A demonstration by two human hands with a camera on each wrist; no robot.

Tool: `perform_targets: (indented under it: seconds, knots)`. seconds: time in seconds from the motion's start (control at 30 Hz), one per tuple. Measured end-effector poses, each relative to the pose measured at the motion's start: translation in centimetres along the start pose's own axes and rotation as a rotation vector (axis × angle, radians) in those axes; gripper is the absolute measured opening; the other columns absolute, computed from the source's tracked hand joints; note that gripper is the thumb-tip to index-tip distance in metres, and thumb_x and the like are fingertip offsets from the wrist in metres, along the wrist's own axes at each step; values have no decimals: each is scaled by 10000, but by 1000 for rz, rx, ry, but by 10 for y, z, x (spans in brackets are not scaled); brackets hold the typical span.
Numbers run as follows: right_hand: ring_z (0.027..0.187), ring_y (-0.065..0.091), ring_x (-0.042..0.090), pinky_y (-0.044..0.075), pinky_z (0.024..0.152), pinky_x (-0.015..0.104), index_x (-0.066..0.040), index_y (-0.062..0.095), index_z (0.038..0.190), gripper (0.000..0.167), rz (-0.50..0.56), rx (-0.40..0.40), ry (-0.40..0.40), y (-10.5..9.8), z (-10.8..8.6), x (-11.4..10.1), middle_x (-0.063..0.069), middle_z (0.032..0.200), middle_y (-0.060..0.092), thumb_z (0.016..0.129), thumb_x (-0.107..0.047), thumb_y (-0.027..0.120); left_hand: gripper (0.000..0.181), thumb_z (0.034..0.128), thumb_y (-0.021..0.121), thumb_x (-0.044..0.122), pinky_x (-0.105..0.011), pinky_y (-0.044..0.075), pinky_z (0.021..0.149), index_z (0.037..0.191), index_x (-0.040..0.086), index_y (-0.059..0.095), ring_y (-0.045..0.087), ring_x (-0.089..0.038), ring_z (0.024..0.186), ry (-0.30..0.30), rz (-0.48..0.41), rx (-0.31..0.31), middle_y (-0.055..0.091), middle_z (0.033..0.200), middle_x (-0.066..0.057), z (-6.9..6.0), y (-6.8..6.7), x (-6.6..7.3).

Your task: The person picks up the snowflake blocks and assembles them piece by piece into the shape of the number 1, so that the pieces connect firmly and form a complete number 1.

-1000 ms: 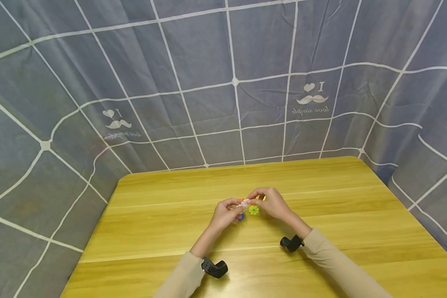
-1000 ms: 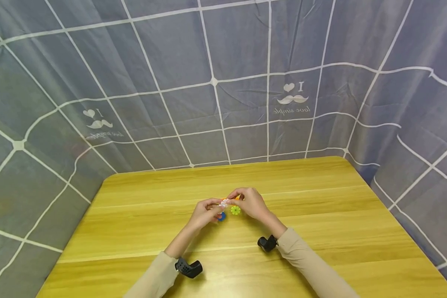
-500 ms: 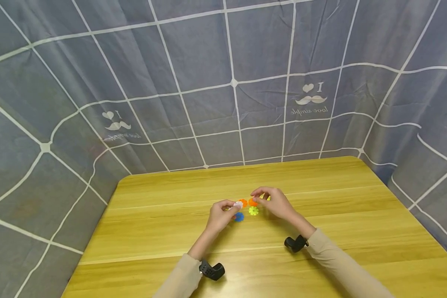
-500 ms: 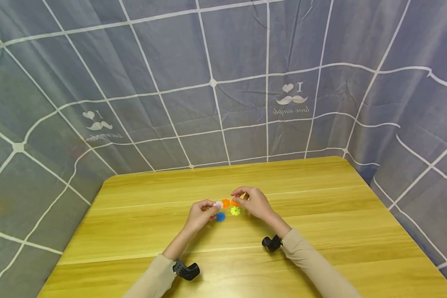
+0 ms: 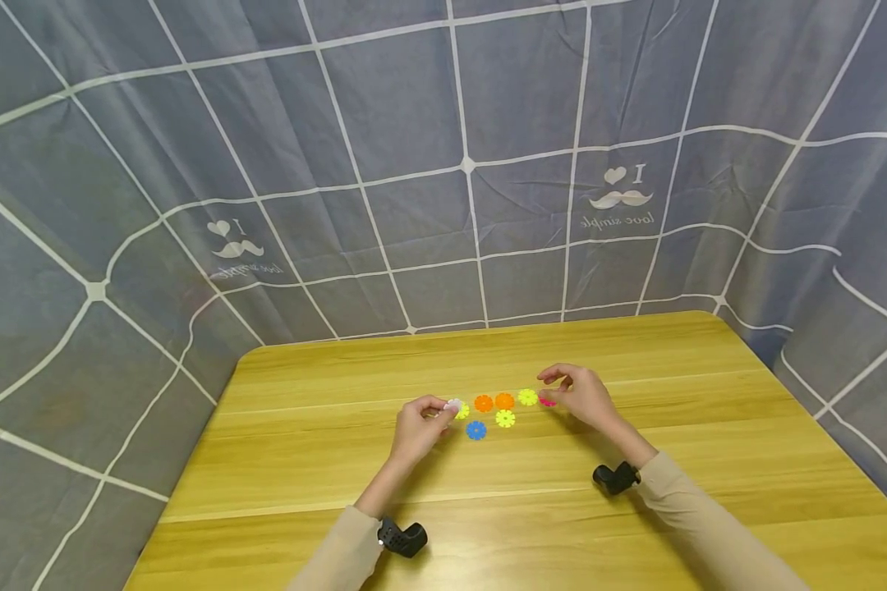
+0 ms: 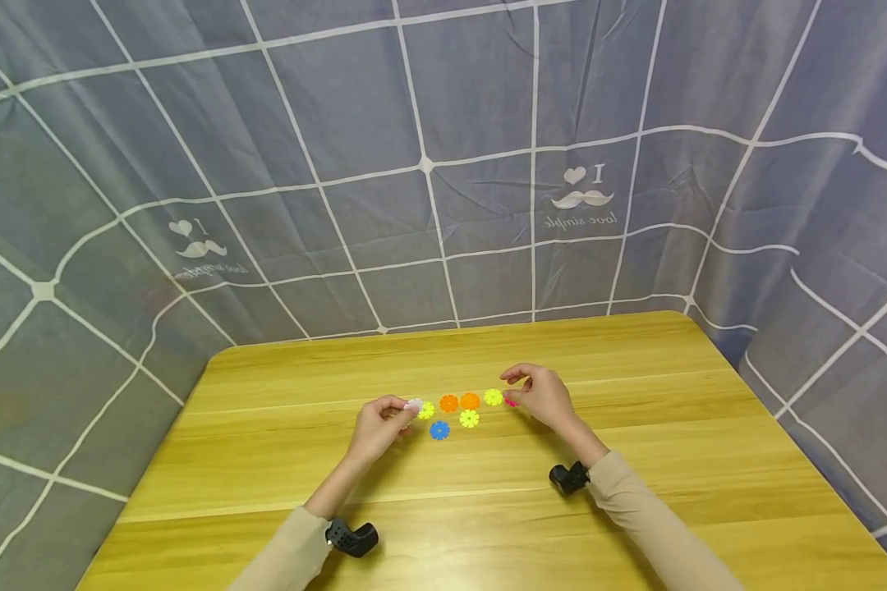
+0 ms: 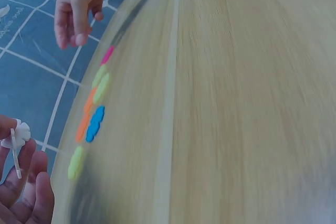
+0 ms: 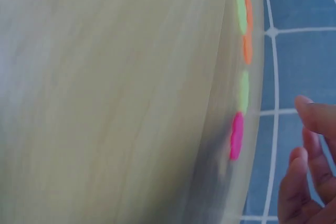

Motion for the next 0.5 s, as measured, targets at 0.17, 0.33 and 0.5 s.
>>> perform_targets:
  seconds: [0.17, 0.33, 0.5]
  knots:
    - [677, 597, 162, 446, 583, 261, -57, 705, 1035, 249, -69, -26, 74, -4, 1, 12, 135, 995, 706, 810, -147, 760, 197, 867, 709, 172, -200, 474, 487, 913, -19, 693, 648, -299, 602, 12, 8, 12, 692, 823, -169, 1, -5, -7]
    - [862, 667, 257, 496, 742, 382, -73, 695, 1037, 317, -133, -73, 148, -4, 1, 18, 116, 989, 710, 768, -199, 805, 187, 873, 703, 146, -229, 470, 474, 938, -28, 686, 641, -329, 619, 9, -8, -7, 683, 821, -186, 0, -7, -10]
    - [911, 638, 272, 480, 765, 402, -73, 692, 1048, 356, -189, -100, 191, -2, 3, 19, 104, 983, 701, 760, -244, 812, 196, 879, 689, 100, -267, 474, 459, 987, -63, 674, 632, -381, 648, -4, -40, -40, 666, 850, -231, -5, -9, 0]
Point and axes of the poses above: each hand's wrist, its own z-axis towards the middle knuckle, its own y-axis out of the palm, x = y × z, the point moved 2 cm from there along z, towards the middle knuckle
